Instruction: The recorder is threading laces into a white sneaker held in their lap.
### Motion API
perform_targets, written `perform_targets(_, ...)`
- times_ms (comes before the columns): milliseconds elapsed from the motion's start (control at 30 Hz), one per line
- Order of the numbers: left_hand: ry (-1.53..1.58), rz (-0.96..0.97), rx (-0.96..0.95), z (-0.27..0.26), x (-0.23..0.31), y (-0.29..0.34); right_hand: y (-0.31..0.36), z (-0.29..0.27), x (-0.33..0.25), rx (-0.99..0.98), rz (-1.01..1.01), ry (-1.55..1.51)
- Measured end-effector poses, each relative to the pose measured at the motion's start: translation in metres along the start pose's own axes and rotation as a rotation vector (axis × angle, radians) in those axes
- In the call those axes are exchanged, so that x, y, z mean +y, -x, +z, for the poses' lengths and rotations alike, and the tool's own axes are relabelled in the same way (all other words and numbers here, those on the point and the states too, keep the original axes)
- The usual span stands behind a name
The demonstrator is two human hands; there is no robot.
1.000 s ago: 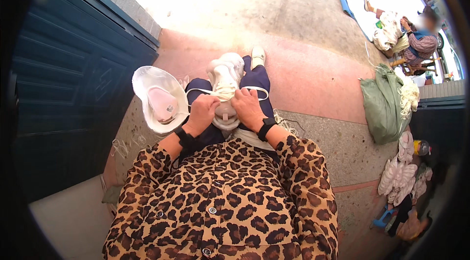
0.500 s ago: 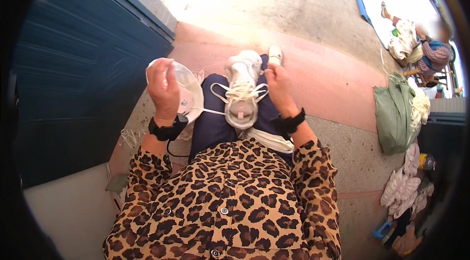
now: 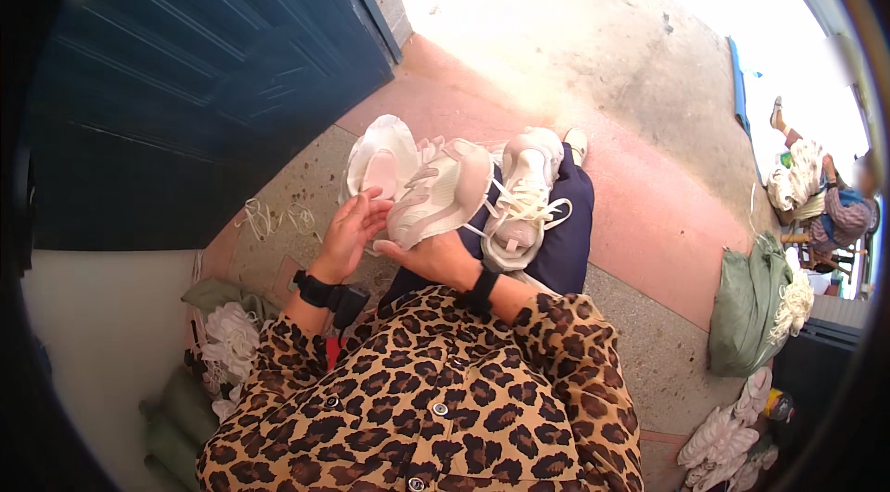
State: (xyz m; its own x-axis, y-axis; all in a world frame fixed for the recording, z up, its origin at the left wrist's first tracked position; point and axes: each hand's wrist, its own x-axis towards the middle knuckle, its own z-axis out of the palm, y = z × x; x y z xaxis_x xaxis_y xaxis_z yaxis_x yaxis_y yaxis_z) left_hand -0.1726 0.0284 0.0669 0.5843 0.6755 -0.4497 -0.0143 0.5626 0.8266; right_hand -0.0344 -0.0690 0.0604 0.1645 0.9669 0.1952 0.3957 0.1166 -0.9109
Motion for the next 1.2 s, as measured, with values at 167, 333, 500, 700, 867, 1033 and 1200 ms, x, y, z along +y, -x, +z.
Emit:
perform_targets(167, 0.063, 0.0, 0.163, -0.054, -0.033, -0.054, 0.01, 0.002, 0.012, -0.07, 0.162, -0.066)
perform_targets(333, -0.745, 0.18, -0.057, -0.068, -0.108, -0.106, 0.017, -0.019, -0.002, 0.028, 0.272, -0.097)
perform_targets(500, -1.033, 0.084, -0.098, -0.066, -0.044, -0.099, 0.032, -0.043, 0.007, 0.12, 0.382, -0.263)
perform_targets(700, -0.998, 0.166, -0.291, 0.038, 0.052, -0.042, 0.064, -0.089, 0.031, 0.571, 0.417, -1.269)
perform_targets(867, -1.007, 0.289, -0.549, 0.085, 0.03, -0.024, 0.097, -0.12, 0.083, 0.494, 0.439, -1.576)
perform_targets(1033, -1.206, 0.577, -0.854, 0.101, -0.02, -0.001, 0.111, -0.125, 0.103, 0.443, 0.54, -1.55)
perform_targets(1200, -1.668, 0.778, -0.754, 0.104, -0.052, 0.009, 0.104, -0.112, 0.103, 0.373, 0.514, -1.605)
